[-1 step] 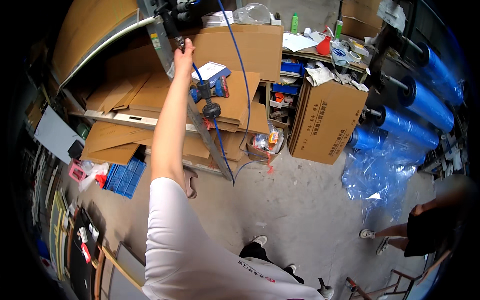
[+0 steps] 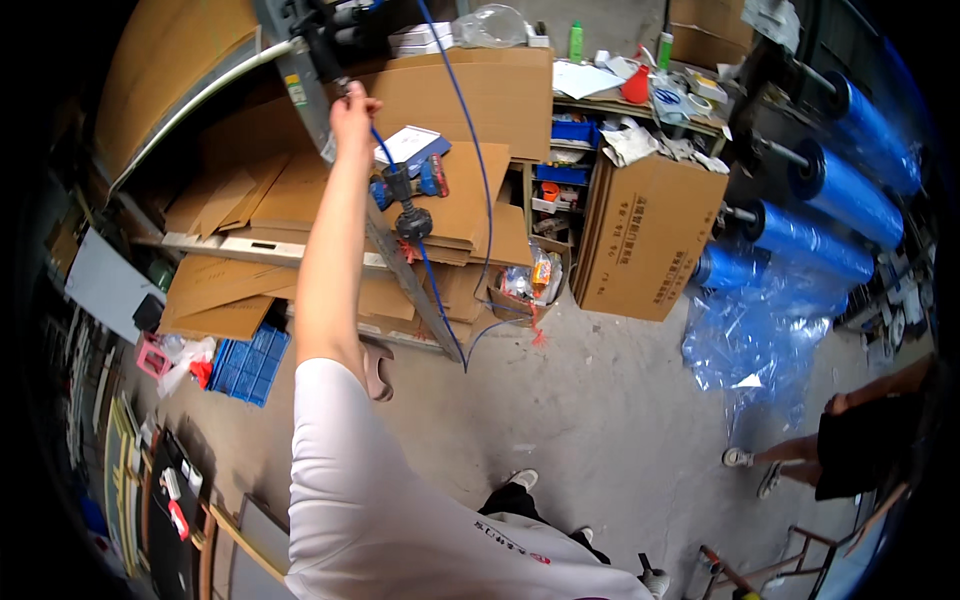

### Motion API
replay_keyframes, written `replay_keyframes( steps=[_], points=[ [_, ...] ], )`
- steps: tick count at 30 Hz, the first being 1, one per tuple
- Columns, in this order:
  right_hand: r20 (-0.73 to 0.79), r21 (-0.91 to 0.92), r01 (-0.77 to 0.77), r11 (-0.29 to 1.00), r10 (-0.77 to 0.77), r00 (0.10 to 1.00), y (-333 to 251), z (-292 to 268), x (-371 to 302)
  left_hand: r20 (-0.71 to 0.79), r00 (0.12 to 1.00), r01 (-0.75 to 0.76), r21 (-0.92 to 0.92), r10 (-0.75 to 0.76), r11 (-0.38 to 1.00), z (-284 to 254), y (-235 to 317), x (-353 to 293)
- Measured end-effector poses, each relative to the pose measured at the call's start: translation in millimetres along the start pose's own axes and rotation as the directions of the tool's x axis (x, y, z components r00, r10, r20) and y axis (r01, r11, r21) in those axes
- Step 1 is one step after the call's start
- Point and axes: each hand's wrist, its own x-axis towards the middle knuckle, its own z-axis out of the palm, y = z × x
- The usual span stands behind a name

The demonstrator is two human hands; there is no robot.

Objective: The person uses a utility knife to trim the edges of a large window frame. They then use a pneumatic nail gun to secure the frame components together. Finally, they apply a strip of tape to the frame.

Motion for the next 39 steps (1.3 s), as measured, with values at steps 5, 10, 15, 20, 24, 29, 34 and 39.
replay_keyframes(
  steps=[5, 10, 15, 20, 24, 29, 34, 39],
  points=[
    [0.023, 0.080, -0.353, 0.932, 0.353, 0.935, -25, 29, -85, -0.200, 0.950, -0.267, -0.127, 0.239, 0.955, 22, 27, 65],
    [0.001, 0.062, -0.499, 0.865, 0.500, 0.866, -55, 11, -126, -0.208, 0.905, -0.397, -0.095, 0.371, 0.913, 44, 23, 63],
    [0.013, 0.214, -0.619, 0.756, 0.631, 0.775, -35, -7, -161, 0.103, 0.930, -0.288, -0.394, 0.354, 0.873, 145, 43, -205],
    [-0.012, 0.643, -0.576, 0.505, 0.759, 0.651, 58, 12, -202, 0.661, 0.750, 0.285, -0.361, 0.029, 0.888, 191, 23, -467],
    [0.147, 0.967, -0.254, 0.004, 0.806, 0.573, 152, 11, -193, 0.893, 0.373, 0.677, -0.076, -0.251, 0.732, 198, 41, -644],
    [0.225, 0.908, 0.098, -0.407, 0.671, 0.706, 205, -85, -147, 0.956, 0.061, 0.593, 0.197, -0.287, 0.781, 230, 126, -797],
    [0.050, 0.827, 0.324, -0.460, 0.633, 0.772, 243, -186, -51, 0.960, -0.188, 0.462, 0.273, -0.208, 0.843, 266, 177, -877],
    [-0.036, 0.748, 0.517, -0.416, 0.752, 0.658, 287, -288, 60, 0.916, -0.345, 0.335, 0.323, -0.204, 0.885, 305, 177, -914]
  ],
)
